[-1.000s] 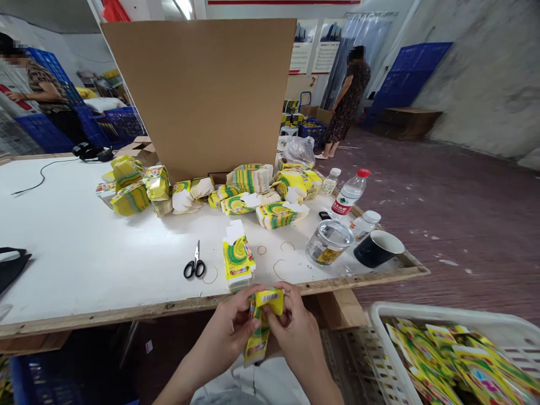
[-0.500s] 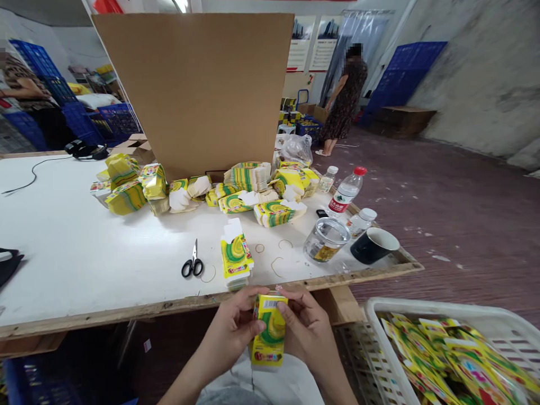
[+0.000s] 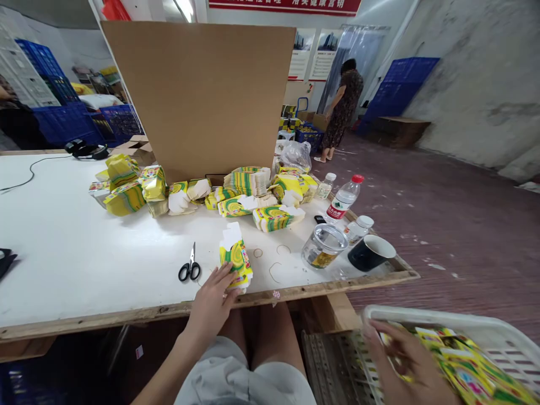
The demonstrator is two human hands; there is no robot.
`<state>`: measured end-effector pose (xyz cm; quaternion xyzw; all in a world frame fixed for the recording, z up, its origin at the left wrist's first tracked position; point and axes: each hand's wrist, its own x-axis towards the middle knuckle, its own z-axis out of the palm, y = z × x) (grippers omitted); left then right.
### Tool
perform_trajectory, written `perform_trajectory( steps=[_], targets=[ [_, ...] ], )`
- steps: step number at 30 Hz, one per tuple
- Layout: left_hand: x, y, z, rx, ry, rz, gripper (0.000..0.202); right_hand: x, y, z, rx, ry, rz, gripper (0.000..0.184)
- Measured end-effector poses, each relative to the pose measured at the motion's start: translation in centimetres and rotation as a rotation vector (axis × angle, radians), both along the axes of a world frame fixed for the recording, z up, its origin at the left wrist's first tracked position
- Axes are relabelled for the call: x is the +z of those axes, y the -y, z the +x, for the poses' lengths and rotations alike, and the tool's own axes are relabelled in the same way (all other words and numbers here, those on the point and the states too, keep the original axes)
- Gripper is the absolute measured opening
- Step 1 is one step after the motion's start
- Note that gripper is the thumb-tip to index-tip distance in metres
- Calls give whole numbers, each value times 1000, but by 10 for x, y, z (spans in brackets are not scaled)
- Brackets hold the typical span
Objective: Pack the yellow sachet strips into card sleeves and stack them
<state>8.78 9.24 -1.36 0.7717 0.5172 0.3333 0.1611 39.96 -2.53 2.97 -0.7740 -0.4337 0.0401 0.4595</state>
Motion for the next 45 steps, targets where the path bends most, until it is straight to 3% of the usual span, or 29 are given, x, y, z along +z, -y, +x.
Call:
perform_trajectory(
  steps=[6,9,11,13,15,18,20,23,29,36,39,43,45],
  targets=[
    [10,20,5,-104,267,44,31,-23,-58,-110,460,-674,-30,49],
    [14,39,13,-330,337,62,36,-25,-71,-128,552,-926,0,49],
    [16,49,18,-377,440,23,35,-26,-69,-127,550,-1007,42,46],
    [21,54,23,-293,645,-95,37,-26,-61,-123,528,-1052,83,45],
    [27,55,27,-238,914,-308,45,-25,-49,-121,557,-1112,83,43],
    [36,52,33,-357,1215,-690,52,-23,-34,-125,668,-1188,28,37],
    [39,52,34,-447,1291,-842,51,-21,-31,-129,690,-1178,16,34],
    [40,53,33,-477,1295,-830,47,-19,-33,-132,675,-1085,26,33],
    [35,53,34,-299,1207,-704,41,-21,-35,-133,692,-983,-2,32],
    [31,52,42,-197,1063,-602,45,-32,-29,-138,515,-785,23,31],
    [30,54,38,-218,1030,-581,62,-29,-30,-135,554,-769,73,30],
    [35,57,25,-339,917,-596,56,-21,-31,-127,654,-798,114,51],
    [40,58,18,-400,890,-646,56,-17,-29,-122,664,-801,98,50]
  ],
)
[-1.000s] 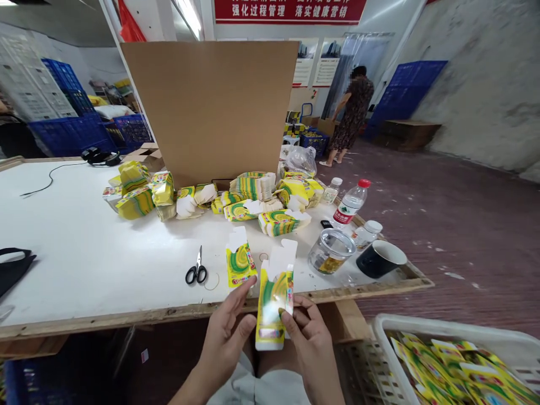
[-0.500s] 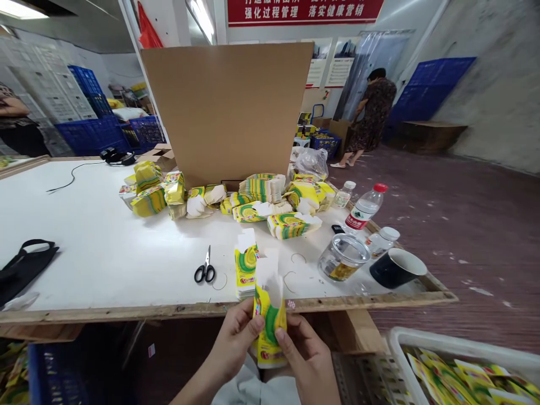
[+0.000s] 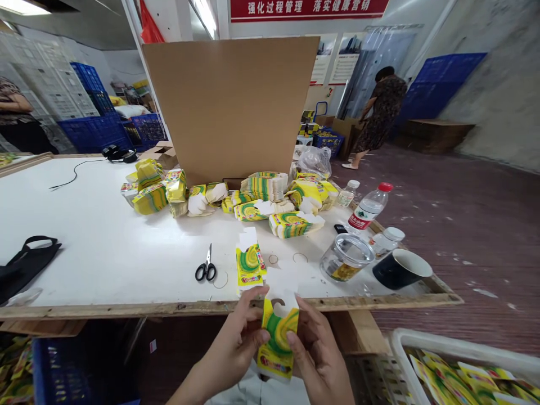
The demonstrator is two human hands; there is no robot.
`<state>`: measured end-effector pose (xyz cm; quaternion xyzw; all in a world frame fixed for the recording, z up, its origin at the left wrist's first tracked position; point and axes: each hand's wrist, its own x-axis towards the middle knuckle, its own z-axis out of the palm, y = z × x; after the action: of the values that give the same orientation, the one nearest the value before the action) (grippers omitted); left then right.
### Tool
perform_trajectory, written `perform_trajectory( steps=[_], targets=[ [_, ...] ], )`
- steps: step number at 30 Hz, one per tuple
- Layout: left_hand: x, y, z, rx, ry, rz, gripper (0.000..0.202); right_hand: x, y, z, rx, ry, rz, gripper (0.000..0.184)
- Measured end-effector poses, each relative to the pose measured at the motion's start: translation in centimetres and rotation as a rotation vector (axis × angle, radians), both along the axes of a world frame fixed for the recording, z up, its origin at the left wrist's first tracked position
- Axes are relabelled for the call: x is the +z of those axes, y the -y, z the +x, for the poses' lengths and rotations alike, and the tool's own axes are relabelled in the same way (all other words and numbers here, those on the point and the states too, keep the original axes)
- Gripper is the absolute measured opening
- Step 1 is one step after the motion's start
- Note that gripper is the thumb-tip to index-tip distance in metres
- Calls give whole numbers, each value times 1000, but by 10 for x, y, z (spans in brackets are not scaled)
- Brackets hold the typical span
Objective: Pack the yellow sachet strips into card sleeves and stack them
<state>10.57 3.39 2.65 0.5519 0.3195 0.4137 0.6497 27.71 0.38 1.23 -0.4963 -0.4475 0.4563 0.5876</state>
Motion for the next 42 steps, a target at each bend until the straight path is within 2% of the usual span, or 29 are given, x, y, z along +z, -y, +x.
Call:
perform_trajectory(
  steps=[4,6,7,9,11,12,14,17,19,23,28,31,35,39,42],
  targets=[
    [5,1,-4,-146,56,-121,41,5,1,11,82,88,-47,30],
    [4,3,-1,-176,100,-162,33,6,-1,15,122,184,-19,35],
    [4,3,1,-172,124,-170,35,5,-2,16,129,225,9,36],
    [2,5,4,-148,162,-182,51,1,-3,17,90,244,49,31],
    [1,5,5,-138,153,-168,67,-2,-4,17,6,177,45,25],
    [1,4,4,-142,128,-145,68,-4,-5,17,-30,147,43,30],
    [0,1,3,-114,43,-72,53,-4,-5,20,-34,169,86,33],
    [-3,-2,1,30,-94,48,35,-1,-7,25,60,270,146,33],
    [-5,-2,1,75,-151,82,36,1,-8,25,107,247,73,34],
    [-7,1,3,6,-185,95,42,0,-8,19,135,216,-111,45],
    [-6,3,3,-82,-33,-46,49,-4,-7,14,118,330,-144,44],
    [-7,3,5,-75,1,-120,53,-6,-7,12,136,399,-160,45],
    [-9,2,6,-44,-30,-117,54,-10,-8,12,87,522,-165,41],
    [-10,-3,6,-3,4,-133,51,-8,-10,16,81,478,-63,40],
    [-9,-1,11,13,25,-140,47,-6,-11,15,50,366,38,29]
  ],
)
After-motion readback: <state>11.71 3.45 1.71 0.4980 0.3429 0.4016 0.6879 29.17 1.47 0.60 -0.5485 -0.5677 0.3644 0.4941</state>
